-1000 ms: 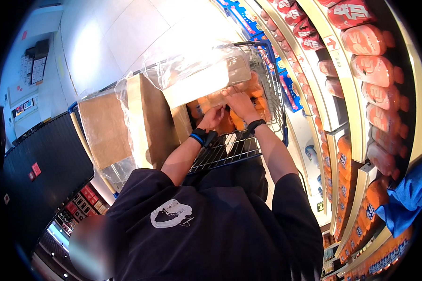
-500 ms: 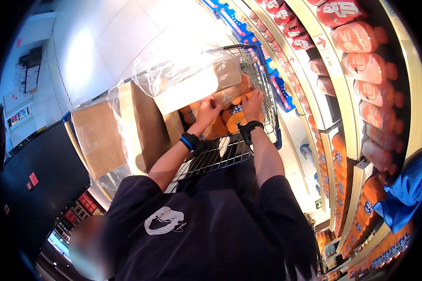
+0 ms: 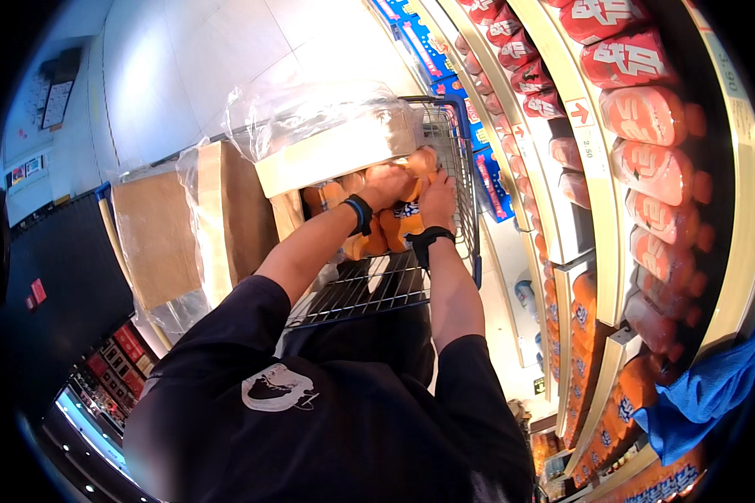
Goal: The person picks up plastic-wrapped multi-packs of orange soda from a shopping cart and places them onto a supermarket shelf, arranging them in rows.
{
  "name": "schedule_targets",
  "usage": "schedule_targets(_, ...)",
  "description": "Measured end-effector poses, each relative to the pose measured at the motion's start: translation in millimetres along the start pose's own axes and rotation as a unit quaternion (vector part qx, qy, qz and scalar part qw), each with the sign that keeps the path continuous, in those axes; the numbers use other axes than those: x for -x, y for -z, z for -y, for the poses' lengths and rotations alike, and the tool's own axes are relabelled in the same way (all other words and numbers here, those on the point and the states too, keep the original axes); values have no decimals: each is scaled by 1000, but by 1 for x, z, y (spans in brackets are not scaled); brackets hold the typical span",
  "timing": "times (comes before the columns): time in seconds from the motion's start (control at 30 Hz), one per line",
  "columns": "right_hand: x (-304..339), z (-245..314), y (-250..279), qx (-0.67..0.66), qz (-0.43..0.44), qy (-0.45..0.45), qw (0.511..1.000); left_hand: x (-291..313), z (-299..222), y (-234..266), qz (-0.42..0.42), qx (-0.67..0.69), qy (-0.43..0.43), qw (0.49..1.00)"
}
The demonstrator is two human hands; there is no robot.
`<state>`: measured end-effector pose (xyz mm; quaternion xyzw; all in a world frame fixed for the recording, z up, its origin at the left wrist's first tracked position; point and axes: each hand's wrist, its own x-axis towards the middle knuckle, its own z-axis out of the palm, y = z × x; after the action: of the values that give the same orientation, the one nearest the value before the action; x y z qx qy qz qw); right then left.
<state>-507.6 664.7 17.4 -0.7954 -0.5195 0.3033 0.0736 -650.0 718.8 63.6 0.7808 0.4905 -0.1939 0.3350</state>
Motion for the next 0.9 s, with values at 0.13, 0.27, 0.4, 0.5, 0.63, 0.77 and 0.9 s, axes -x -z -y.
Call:
schedule_targets(0.13,-6,0,3,-13,10,-19,1000,5,-6,-9,-194,-94,-21,976)
schedule_targets(0.27,-9,-3,1,-5,14,-34,999,-5,0,-25,-150,-97,-2,984)
schedule_targets(0.4,-12,-11,-10,6,-5,-25,1000,-17,16,-27,-80,32,-12,996)
schedule_targets(0.5,-17,-18,-16,-15,2,-19,1000,-20,34,-29,-102,64,-2,993)
schedule_targets(0.63,-21,-22,-14,-77,23,-31,996,-19,69,-45,-263,414,83,867)
schedule_targets(0.77,-19,-20,-8,-74,35,-38,996,-30,86,-54,-200,440,97,870)
schedule_targets(0.9,-18,-18,-7,-67,3,-21,998,-26,73,-40,-134,392,162,896)
